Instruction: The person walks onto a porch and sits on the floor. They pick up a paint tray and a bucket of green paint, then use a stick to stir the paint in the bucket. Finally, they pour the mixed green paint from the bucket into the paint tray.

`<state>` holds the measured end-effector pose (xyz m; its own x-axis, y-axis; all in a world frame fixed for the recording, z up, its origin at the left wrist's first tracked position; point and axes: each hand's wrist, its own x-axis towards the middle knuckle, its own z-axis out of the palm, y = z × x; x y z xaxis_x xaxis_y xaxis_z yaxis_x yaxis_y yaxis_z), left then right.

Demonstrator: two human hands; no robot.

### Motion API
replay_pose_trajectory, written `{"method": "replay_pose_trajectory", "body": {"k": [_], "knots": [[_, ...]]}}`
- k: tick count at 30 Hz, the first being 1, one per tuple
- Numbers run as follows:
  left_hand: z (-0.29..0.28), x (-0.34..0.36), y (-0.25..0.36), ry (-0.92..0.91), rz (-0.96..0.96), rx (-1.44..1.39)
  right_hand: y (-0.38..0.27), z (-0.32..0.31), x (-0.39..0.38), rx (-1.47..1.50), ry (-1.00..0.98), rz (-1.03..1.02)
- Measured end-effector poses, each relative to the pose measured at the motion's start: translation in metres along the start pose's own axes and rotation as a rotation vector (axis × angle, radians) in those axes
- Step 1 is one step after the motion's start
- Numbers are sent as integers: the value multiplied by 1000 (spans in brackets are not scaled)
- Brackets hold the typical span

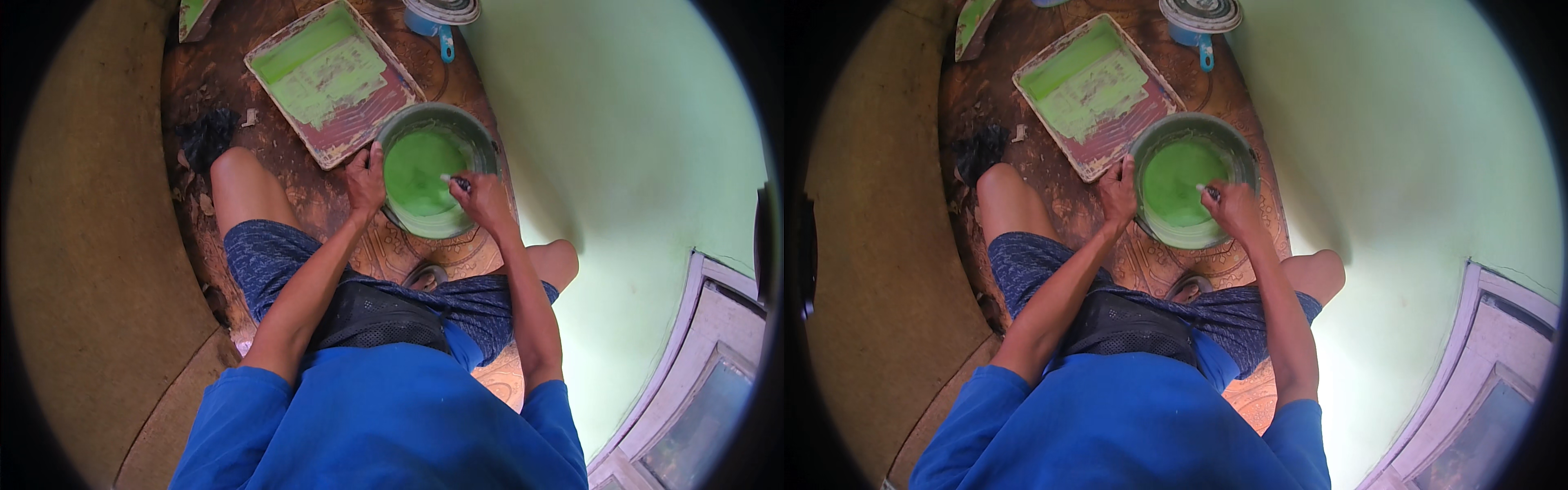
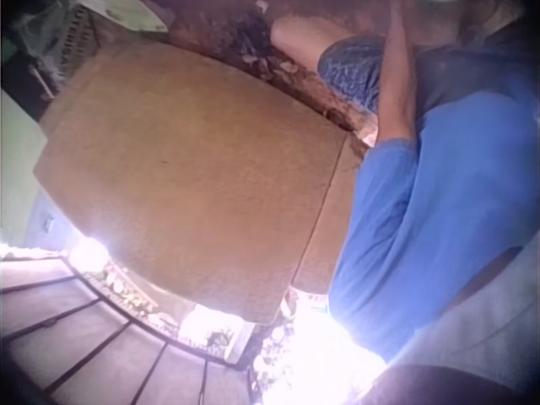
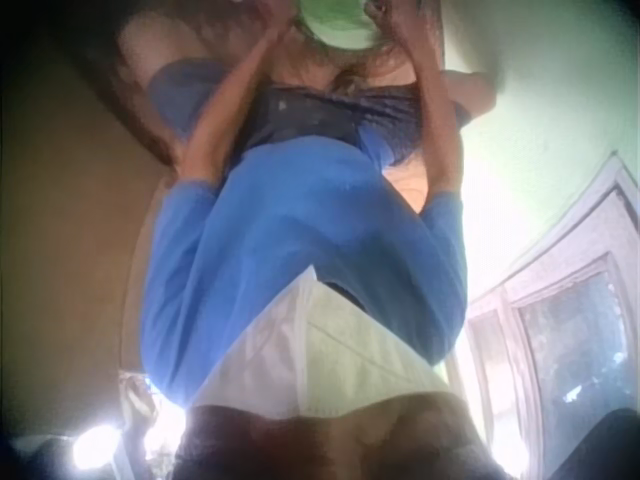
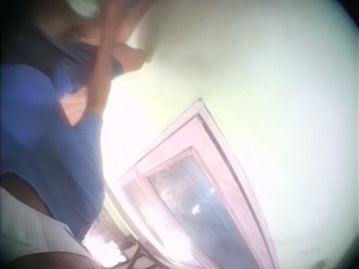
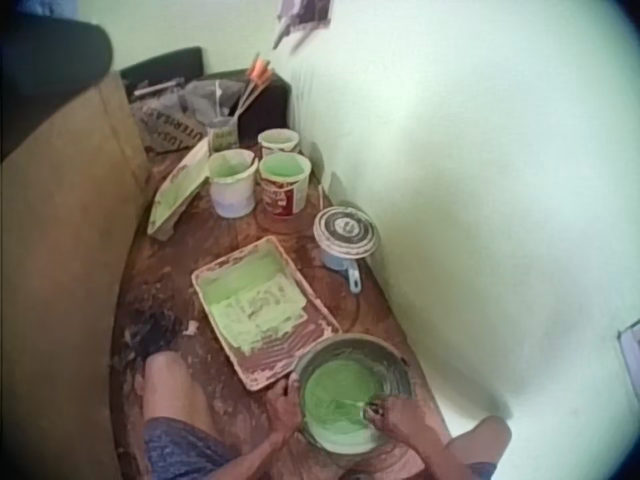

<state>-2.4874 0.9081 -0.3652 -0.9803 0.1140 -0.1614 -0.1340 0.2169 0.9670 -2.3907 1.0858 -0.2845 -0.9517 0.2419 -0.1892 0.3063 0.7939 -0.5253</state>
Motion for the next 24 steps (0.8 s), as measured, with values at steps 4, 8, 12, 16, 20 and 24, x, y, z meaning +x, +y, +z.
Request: {"method": "replay_pose_trajectory", "body": {"k": [4,8,12,16,20,24], "knots": [[0,0,2,-3,-20,-17,6,8,19,-35,163,-111],[2,0,-2,13,20,-26,21,17,25,-187,149,-60],[2,1,-5,15,-4,-2,21,16,11,-285,65,50],[2,0,-5,39,13,-25,11,18,-9,-212,9,59],[2,-1,3,19,-4,-6,-7,32,-24,-158,-42,19],[1,-1,1,14,-25,0,-30,47,-21,-78,-67,-7]]}}
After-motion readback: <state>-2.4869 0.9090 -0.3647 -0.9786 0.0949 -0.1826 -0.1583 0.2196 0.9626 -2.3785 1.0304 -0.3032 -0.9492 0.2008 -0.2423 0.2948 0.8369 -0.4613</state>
